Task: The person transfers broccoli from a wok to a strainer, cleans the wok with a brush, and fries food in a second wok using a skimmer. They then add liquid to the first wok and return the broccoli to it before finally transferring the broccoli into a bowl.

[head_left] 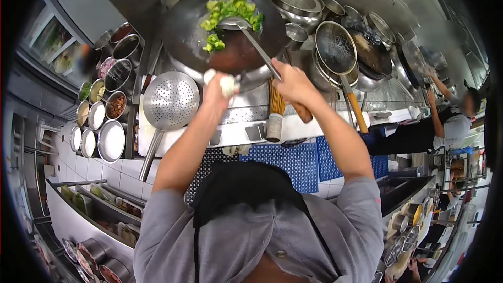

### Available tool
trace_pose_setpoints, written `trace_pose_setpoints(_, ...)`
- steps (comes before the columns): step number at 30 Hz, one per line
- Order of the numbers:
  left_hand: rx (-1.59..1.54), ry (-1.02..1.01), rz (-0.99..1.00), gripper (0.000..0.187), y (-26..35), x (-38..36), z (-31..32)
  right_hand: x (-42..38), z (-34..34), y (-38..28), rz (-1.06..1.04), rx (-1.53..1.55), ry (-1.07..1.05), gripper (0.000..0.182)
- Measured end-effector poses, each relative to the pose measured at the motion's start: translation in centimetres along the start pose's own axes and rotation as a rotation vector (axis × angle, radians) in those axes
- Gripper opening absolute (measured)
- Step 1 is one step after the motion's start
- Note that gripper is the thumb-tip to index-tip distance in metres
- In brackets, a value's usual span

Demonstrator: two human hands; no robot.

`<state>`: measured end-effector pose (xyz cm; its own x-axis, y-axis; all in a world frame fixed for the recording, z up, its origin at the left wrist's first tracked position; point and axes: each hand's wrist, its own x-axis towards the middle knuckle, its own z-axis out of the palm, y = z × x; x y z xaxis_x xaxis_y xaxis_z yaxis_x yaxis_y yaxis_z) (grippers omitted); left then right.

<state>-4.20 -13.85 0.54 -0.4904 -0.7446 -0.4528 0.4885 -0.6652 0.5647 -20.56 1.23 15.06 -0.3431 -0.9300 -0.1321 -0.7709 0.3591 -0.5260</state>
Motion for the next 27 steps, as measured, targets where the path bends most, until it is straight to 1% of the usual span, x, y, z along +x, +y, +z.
trace_pose_setpoints(1,-0.003,0.020,-0.021,0.011,-0.6,-2.1,-0.7,-0.4,0.2,0.2,-0.048,0.013,0.044,0.063)
trace_pose_setpoints(2,0.109,0.080,-0.110,0.010,0.0,-4.9,-0.2,-1.4,-0.4,-0.1,-0.068,0.040,0.043,0.064)
trace_pose_setpoints(4,-0.055,-0.054,-0.118,0.009,1.0,-6.9,0.6,-3.6,-1.7,-1.1,-0.085,0.084,0.004,0.064)
trace_pose_setpoints(5,-0.004,-0.011,-0.113,0.009,1.9,-7.2,1.9,-4.3,-1.7,-1.6,-0.061,0.126,-0.059,0.064)
trace_pose_setpoints(6,0.050,0.019,-0.101,0.010,3.2,-5.6,3.6,-5.1,-1.8,-2.1,-0.034,0.167,-0.122,0.064)
trace_pose_setpoints(7,0.053,-0.052,-0.119,0.013,3.2,-2.4,2.7,-5.0,-1.9,-2.8,0.001,0.228,-0.185,0.064)
trace_pose_setpoints(8,0.092,0.094,-0.110,0.016,3.4,-0.8,3.3,-5.2,-1.8,-3.1,0.035,0.293,-0.247,0.064)
trace_pose_setpoints(10,0.061,0.041,-0.110,0.018,4.1,-1.5,3.6,-5.4,-3.1,-2.5,0.037,0.336,-0.321,0.065)
trace_pose_setpoints(11,0.113,0.003,-0.175,0.019,4.6,-2.4,3.8,-5.9,-4.3,-2.2,0.056,0.350,-0.349,0.065)
trace_pose_setpoints(12,0.108,0.009,-0.164,0.019,5.2,-2.9,4.7,-6.6,-4.8,-2.0,0.093,0.365,-0.404,0.066)
trace_pose_setpoints(13,0.100,0.027,-0.160,0.019,5.4,-3.6,5.2,-6.4,-5.5,-2.5,0.142,0.344,-0.404,0.067)
trace_pose_setpoints(14,0.099,0.044,-0.153,0.019,5.5,-3.7,5.2,-5.6,-5.6,-2.5,0.127,0.303,-0.407,0.064)
trace_pose_setpoints(15,0.100,0.036,-0.191,0.016,5.4,-2.4,4.8,-3.9,-5.1,-2.6,0.066,0.218,-0.392,0.063)
trace_pose_setpoints(16,0.089,0.015,-0.138,0.015,4.3,-1.7,3.6,-2.4,-4.1,-2.6,0.007,0.132,-0.369,0.061)
trace_pose_setpoints(18,0.063,-0.046,-0.023,0.012,1.7,0.2,1.0,0.4,0.3,-1.3,-0.079,0.037,-0.148,0.059)
trace_pose_setpoints(19,0.012,-0.124,-0.053,0.011,0.4,0.3,-0.7,1.6,1.6,-1.2,-0.125,-0.016,-0.030,0.059)
trace_pose_setpoints(20,0.019,-0.026,-0.070,0.009,-0.5,-2.3,-0.5,1.4,2.2,-1.6,-0.176,-0.117,0.026,0.061)
trace_pose_setpoints(21,0.022,-0.060,-0.066,0.009,-1.6,-4.2,-1.4,0.0,1.5,-2.1,-0.153,-0.104,0.004,0.061)
trace_pose_setpoints(22,0.053,-0.031,-0.117,0.009,-0.9,-7.6,-0.2,-1.2,0.9,-2.7,-0.135,-0.092,-0.014,0.062)
trace_pose_setpoints(23,0.022,-0.043,-0.102,0.009,0.1,-8.1,1.1,-1.5,2.4,0.3,-0.369,-0.112,0.183,0.065)
trace_pose_setpoints(25,0.000,-0.021,-0.096,0.010,1.5,-7.8,2.3,-3.9,-0.2,-1.5,-0.188,0.058,-0.026,0.065)
trace_pose_setpoints(26,0.026,-0.022,-0.080,0.011,2.9,-5.5,3.8,-4.6,-1.1,-2.3,-0.101,0.163,-0.118,0.065)
trace_pose_setpoints(27,0.041,0.034,-0.093,0.013,3.6,-4.1,4.7,-5.3,-2.1,-3.2,-0.004,0.262,-0.199,0.064)
